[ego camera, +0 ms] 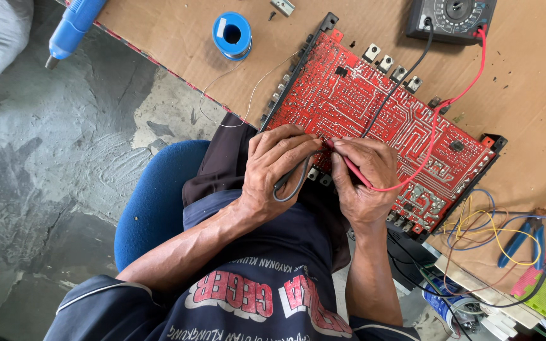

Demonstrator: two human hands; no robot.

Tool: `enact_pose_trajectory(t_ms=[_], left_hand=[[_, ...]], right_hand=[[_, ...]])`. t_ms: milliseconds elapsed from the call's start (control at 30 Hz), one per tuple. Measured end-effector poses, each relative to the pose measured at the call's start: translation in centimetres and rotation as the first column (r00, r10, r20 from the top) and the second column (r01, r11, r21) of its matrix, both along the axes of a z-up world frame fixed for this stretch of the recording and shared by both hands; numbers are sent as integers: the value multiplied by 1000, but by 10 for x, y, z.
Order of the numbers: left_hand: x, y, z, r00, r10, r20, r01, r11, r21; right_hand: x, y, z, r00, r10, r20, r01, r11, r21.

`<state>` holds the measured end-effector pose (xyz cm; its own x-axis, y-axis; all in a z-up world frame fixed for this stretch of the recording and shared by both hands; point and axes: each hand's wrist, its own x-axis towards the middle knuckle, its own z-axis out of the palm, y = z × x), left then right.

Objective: The person tests a red circuit board using a multimeter. They hold the multimeter probes and touch various points on the board to check electrical continuity or voltage.

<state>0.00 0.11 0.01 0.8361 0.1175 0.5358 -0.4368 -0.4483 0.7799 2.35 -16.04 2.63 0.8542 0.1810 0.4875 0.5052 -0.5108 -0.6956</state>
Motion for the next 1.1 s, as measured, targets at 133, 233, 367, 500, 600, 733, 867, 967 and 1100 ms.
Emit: enact_pose_trajectory(t_ms=[133, 233, 367, 500, 600, 733, 867, 967, 1100], left_hand=[[0, 0, 0, 1000, -5, 12, 5, 1000, 0], [1, -1, 1, 1000, -4, 18, 4, 1000, -5], [0, -1, 0, 1000, 0, 26, 0, 1000, -3], [-5, 0, -2, 998, 12, 64, -11, 1000, -16], [-8, 2, 1, 992, 24, 120, -24, 1000, -7], [-12, 7, -3, 987, 38, 154, -47, 997, 59], [-11, 6, -12, 985, 44, 164, -53, 997, 51], [-7, 7, -13, 981, 51, 188, -61, 997, 48], [-9, 8, -10, 979, 54, 198, -65, 997, 48]], right_hand=[[-1, 0, 1, 1000, 1, -10, -1, 1000, 20], [-1, 1, 0, 1000, 1, -2, -1, 1000, 14], [0, 0, -3, 1000, 3, 5, -3, 1000, 18], [-6, -5, -5, 1000, 5, 26, -6, 998, 58], [-9, -18, -1, 998, 34, -46, -31, 998, 57], [-7, -25, 7, 991, 16, -130, -12, 999, 36], [6, -9, 11, 995, 45, -89, -30, 986, 161], [12, 1, 6, 998, 33, 49, -35, 998, 50], [8, 7, 5, 997, -5, 73, -4, 993, 117]])
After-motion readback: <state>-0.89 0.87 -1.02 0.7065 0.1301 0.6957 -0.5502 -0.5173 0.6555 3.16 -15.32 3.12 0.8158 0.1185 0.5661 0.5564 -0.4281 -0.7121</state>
